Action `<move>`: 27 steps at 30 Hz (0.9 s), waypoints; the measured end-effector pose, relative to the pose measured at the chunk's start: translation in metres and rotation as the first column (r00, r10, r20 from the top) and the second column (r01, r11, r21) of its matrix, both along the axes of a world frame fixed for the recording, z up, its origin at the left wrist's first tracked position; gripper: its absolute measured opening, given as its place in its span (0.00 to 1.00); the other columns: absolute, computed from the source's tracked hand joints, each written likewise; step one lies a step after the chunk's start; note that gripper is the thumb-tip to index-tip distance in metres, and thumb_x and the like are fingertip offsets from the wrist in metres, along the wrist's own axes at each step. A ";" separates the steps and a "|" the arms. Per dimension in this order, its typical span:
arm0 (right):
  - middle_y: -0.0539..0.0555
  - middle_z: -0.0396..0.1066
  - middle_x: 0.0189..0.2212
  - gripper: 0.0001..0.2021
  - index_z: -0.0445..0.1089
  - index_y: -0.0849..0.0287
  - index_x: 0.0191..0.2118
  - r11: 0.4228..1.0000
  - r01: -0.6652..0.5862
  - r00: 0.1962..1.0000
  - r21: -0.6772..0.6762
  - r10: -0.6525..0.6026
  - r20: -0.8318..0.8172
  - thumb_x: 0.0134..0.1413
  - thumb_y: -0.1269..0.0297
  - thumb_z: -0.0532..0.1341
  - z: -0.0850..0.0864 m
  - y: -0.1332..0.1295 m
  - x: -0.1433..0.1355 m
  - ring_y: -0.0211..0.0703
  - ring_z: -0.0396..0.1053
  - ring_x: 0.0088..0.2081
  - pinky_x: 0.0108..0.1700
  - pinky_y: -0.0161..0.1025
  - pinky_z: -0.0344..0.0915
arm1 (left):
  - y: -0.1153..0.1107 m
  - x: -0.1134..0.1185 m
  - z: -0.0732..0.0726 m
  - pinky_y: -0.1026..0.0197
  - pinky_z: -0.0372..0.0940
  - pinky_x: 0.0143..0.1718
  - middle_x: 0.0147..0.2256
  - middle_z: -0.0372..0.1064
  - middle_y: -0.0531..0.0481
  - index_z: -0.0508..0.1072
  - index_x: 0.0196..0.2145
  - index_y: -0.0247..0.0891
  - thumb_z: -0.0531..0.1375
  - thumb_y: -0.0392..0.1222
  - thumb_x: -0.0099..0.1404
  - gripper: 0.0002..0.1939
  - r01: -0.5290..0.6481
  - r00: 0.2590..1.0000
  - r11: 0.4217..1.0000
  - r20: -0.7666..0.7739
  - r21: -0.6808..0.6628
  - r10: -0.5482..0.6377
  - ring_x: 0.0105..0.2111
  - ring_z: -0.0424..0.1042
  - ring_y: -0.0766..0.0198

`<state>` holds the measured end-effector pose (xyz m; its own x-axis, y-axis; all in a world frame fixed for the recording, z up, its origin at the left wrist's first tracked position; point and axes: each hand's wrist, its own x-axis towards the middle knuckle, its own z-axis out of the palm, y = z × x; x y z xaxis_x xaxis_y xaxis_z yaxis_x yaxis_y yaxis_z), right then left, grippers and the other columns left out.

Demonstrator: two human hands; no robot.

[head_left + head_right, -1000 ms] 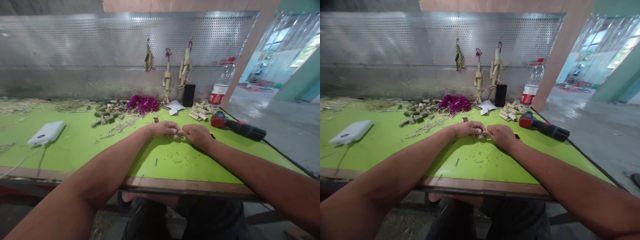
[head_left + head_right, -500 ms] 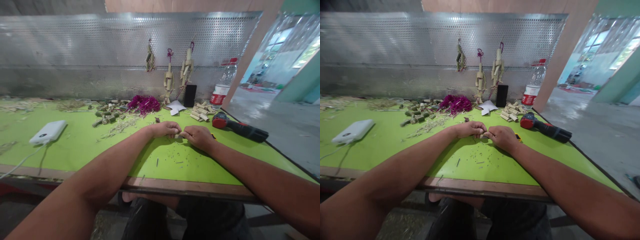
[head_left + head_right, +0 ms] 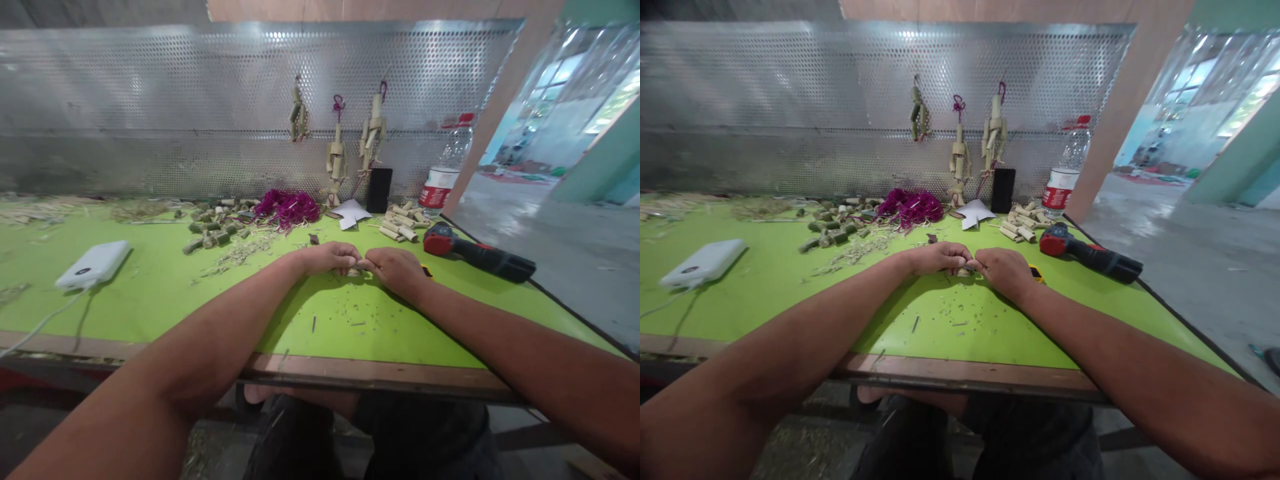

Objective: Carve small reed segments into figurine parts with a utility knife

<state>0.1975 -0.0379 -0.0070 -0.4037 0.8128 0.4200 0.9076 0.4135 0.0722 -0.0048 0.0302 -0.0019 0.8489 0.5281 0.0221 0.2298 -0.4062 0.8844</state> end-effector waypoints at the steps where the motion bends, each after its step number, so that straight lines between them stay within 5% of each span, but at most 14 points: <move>1: 0.53 0.71 0.26 0.24 0.69 0.58 0.30 0.999 -0.021 1.000 -0.036 0.021 0.017 0.65 0.49 0.45 0.000 0.000 0.000 0.40 0.62 0.27 0.28 0.36 0.43 | 0.000 0.000 0.000 0.64 0.62 0.32 0.29 0.65 0.52 0.69 0.41 0.32 0.57 0.45 0.65 0.13 0.005 1.000 1.000 0.002 -0.002 -0.005 0.28 0.65 0.70; 5: 0.52 0.72 0.26 0.22 0.70 0.57 0.31 0.980 -0.141 0.984 -0.138 0.154 0.092 0.63 0.48 0.48 -0.001 -0.001 0.002 0.39 0.62 0.27 0.28 0.36 0.42 | 0.001 -0.001 0.000 0.62 0.63 0.33 0.29 0.66 0.51 0.70 0.42 0.32 0.57 0.46 0.64 0.14 -0.005 1.000 1.000 0.007 -0.003 0.005 0.29 0.66 0.69; 13: 0.53 0.71 0.26 0.24 0.68 0.58 0.29 0.999 0.045 0.998 0.007 -0.045 -0.052 0.65 0.49 0.45 0.000 -0.001 0.002 0.40 0.62 0.28 0.29 0.37 0.43 | 0.001 -0.001 -0.002 0.62 0.62 0.34 0.31 0.67 0.51 0.69 0.43 0.33 0.58 0.41 0.64 0.11 0.023 0.998 0.996 0.058 -0.087 -0.018 0.29 0.65 0.69; 27: 0.53 0.72 0.27 0.23 0.71 0.57 0.31 0.999 -0.031 0.999 -0.033 0.032 0.025 0.64 0.49 0.46 0.001 -0.003 0.000 0.40 0.63 0.28 0.29 0.37 0.43 | 0.003 -0.001 -0.002 0.63 0.63 0.35 0.31 0.68 0.51 0.71 0.42 0.33 0.59 0.44 0.63 0.13 0.022 0.999 0.998 0.049 -0.055 -0.019 0.30 0.66 0.70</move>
